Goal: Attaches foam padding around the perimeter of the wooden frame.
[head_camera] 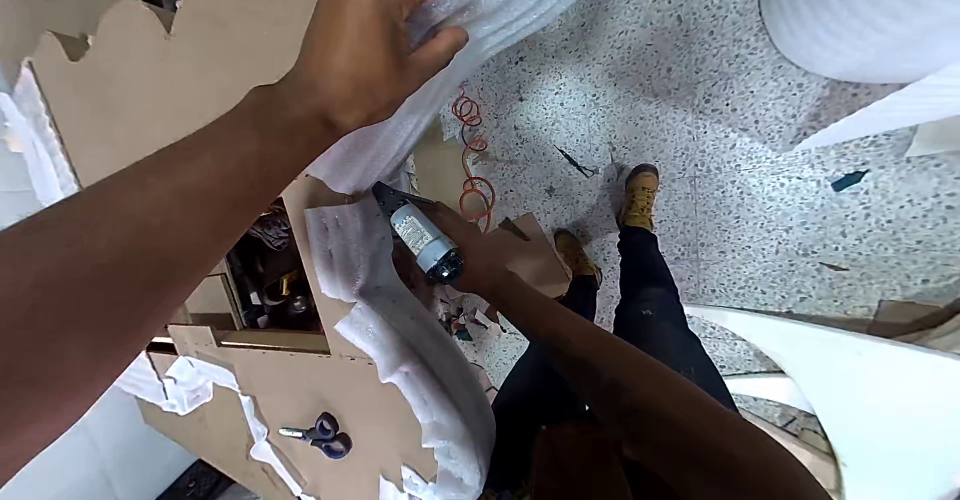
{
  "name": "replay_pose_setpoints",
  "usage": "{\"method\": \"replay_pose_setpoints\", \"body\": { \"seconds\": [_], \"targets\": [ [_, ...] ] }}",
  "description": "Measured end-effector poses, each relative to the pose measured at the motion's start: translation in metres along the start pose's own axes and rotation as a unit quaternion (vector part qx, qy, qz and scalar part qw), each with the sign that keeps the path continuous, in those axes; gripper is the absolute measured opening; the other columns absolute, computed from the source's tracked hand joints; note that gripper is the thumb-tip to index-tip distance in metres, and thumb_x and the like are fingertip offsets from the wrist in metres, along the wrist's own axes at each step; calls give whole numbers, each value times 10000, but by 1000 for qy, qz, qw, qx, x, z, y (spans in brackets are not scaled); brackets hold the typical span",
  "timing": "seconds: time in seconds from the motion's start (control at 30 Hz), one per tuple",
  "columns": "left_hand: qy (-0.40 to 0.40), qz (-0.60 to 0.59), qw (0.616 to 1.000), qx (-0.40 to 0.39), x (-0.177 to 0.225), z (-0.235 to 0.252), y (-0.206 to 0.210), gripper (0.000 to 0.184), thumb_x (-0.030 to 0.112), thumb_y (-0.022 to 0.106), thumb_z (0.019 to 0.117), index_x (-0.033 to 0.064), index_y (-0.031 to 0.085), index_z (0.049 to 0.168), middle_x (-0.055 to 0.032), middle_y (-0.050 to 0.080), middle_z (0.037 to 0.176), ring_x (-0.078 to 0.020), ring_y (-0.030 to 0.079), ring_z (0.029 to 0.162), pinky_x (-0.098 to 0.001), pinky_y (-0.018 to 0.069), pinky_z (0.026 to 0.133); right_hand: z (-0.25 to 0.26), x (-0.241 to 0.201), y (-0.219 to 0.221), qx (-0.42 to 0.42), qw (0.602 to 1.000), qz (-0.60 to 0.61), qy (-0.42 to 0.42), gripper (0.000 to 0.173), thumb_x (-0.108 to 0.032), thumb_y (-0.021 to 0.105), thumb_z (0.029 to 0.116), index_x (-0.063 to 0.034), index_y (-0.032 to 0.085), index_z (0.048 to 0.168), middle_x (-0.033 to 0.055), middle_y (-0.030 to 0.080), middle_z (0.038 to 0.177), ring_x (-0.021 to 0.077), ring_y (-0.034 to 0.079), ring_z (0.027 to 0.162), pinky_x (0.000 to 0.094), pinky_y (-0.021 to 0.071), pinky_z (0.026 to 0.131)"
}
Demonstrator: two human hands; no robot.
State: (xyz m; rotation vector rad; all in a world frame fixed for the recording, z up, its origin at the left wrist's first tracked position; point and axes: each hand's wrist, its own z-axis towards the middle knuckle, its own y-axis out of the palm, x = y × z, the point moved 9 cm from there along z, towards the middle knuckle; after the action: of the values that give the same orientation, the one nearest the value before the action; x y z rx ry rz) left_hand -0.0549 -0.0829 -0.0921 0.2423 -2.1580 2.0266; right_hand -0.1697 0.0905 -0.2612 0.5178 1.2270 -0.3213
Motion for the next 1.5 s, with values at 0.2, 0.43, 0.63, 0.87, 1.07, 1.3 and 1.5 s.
{"method": "replay_pose_setpoints", "body": {
  "seconds": [0.2,0.43,0.63,0.87,1.07,1.3,1.5],
  "targets": [
    [-12,6,1000,-20,-6,5,7,349,414,645,1003,90,731,1099,-44,728,1009,-78,680,958,-311,549,883,1,12,8,2,1000,9,1,643,-222,799,779,-21,606,1358,148,611,1373,228,625,1232,445,570,999],
    [-56,-4,998,-41,-15,11,9,349,453,675,975,120,726,1066,2,714,980,-25,662,927,-268,545,863,1,21,12,3,1000,-6,2,574,-258,809,791,-56,632,1298,134,633,1301,225,656,1156,451,605,917],
    [-98,-50,994,-26,-30,11,-2,321,433,734,938,138,734,1065,41,729,984,21,675,917,-216,568,865,-3,9,-6,36,998,48,8,604,-202,799,794,2,619,1334,164,624,1346,230,627,1220,419,559,1022],
    [-144,-263,954,8,-68,15,2,245,232,812,899,86,723,1074,5,762,995,-100,741,913,-314,641,849,3,13,-23,104,991,78,38,493,-173,792,829,-6,642,1268,132,672,1220,181,663,1115,382,578,980],
    [-177,-387,904,50,-90,13,8,135,134,729,945,83,689,1063,0,749,962,-141,736,862,-352,642,805,-7,11,-40,152,975,150,59,618,-98,814,786,10,592,1352,127,657,1286,167,644,1183,360,555,1043],
    [-164,-383,907,54,-96,24,6,123,129,759,924,87,687,1014,7,740,909,-130,725,804,-330,641,762,4,25,-40,176,938,239,177,291,-122,711,903,-97,689,1192,39,719,1088,160,701,957,389,622,852],
    [-209,-417,881,83,-106,16,6,85,127,708,956,90,683,1028,0,738,916,-129,722,804,-326,638,757,20,2,-72,167,914,310,201,240,-63,629,955,-46,692,1186,125,691,884,203,640,642,361,578,562]
  ]
}}
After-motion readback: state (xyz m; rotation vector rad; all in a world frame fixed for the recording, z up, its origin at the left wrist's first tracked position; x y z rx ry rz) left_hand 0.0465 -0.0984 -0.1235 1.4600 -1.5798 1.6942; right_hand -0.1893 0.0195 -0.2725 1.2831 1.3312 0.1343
